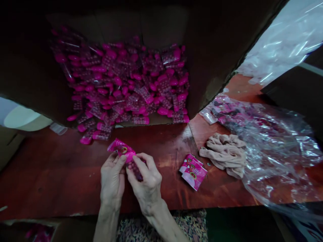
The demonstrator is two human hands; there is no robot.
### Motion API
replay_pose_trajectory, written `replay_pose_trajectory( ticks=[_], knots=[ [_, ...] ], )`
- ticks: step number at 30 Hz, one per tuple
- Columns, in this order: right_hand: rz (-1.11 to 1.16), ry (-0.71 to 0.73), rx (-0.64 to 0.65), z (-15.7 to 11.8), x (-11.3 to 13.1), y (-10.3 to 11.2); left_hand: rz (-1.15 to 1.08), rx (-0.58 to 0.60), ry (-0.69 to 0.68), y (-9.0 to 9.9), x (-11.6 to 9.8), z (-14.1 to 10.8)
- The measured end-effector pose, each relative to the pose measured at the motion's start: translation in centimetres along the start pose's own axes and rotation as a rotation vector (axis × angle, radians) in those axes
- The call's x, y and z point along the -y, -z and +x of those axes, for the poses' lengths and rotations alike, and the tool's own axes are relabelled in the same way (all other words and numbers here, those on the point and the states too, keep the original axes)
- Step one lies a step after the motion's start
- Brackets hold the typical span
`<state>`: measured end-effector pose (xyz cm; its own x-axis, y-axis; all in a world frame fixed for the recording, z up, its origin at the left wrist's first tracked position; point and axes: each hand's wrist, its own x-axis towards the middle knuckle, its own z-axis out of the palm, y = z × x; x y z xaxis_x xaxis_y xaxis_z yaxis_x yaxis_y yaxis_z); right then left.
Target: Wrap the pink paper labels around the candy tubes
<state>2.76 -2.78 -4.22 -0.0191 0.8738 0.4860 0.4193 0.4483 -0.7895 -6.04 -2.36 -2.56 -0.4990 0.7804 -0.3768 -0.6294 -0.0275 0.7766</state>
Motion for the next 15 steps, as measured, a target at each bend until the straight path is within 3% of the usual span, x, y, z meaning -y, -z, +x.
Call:
replay_pose_trajectory(
  ticks=[4, 10, 15],
  knots=[
    [0.135, -0.161, 0.033, 0.4, 0.1, 0.4, -0.041, 0.031, 0.077, 0.2, -0.2, 0.1],
    [-0.026, 0.057, -0.053, 0.1, 0.5, 0.3, -0.074, -0.014, 0.057, -0.2, 0.2, -0.8],
    [0.062, 0.002, 0.004, 0.4, 0.3, 0.5, -0.045, 0.083, 0.176, 0.1, -0.3, -0.7]
  ],
)
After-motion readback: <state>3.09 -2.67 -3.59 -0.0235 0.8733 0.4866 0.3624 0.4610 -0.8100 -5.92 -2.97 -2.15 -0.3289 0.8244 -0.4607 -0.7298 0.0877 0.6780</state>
